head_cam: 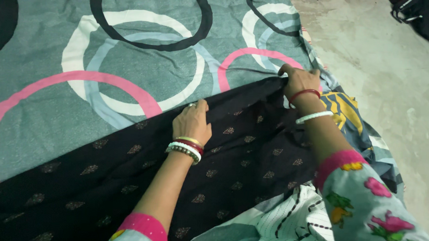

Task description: The person folds a black patterned garment on a bed by smoothing it out and bringing the sides and bottom together into a compact rectangle.

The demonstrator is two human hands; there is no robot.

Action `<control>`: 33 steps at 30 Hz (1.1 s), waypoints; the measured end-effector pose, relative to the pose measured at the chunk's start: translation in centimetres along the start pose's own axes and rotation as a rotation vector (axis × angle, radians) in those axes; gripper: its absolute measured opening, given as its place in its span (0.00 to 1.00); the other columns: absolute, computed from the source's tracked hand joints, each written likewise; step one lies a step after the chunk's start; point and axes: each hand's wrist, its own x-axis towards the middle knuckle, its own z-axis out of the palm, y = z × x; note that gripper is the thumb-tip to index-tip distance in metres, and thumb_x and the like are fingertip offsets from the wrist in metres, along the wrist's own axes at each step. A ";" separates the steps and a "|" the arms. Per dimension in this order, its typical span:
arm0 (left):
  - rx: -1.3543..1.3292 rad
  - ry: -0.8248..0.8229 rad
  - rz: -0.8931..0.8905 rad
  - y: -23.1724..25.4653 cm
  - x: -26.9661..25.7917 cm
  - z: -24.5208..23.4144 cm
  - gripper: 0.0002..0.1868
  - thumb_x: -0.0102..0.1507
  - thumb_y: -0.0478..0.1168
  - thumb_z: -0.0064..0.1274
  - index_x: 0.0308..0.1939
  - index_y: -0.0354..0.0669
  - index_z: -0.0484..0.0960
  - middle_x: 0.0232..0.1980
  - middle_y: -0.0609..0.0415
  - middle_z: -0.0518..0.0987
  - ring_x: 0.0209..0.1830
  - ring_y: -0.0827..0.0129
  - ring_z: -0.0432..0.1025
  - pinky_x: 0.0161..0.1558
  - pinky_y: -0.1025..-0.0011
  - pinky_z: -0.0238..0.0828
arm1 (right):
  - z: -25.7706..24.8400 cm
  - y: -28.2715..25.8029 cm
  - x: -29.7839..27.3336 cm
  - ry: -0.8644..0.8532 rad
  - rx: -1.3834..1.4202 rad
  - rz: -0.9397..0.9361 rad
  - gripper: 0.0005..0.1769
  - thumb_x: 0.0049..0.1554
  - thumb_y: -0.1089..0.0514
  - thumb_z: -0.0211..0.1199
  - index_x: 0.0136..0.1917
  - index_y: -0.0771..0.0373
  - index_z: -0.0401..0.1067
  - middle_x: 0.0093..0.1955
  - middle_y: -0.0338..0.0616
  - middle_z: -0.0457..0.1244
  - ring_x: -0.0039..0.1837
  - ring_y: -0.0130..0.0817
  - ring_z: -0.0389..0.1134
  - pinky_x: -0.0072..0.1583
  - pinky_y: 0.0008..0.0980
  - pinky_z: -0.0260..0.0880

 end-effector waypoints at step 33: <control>0.011 -0.096 0.317 1.6 -7.5 0.3 0.26 0.50 0.43 0.67 0.51 0.46 0.78 0.46 0.47 0.78 0.49 0.53 0.72 0.50 0.54 0.67 | 0.5 7.7 -8.7 -0.167 0.707 0.516 0.19 0.59 0.49 0.63 0.52 0.67 0.81 0.44 0.50 0.73 0.45 0.34 0.73 0.49 0.34 0.72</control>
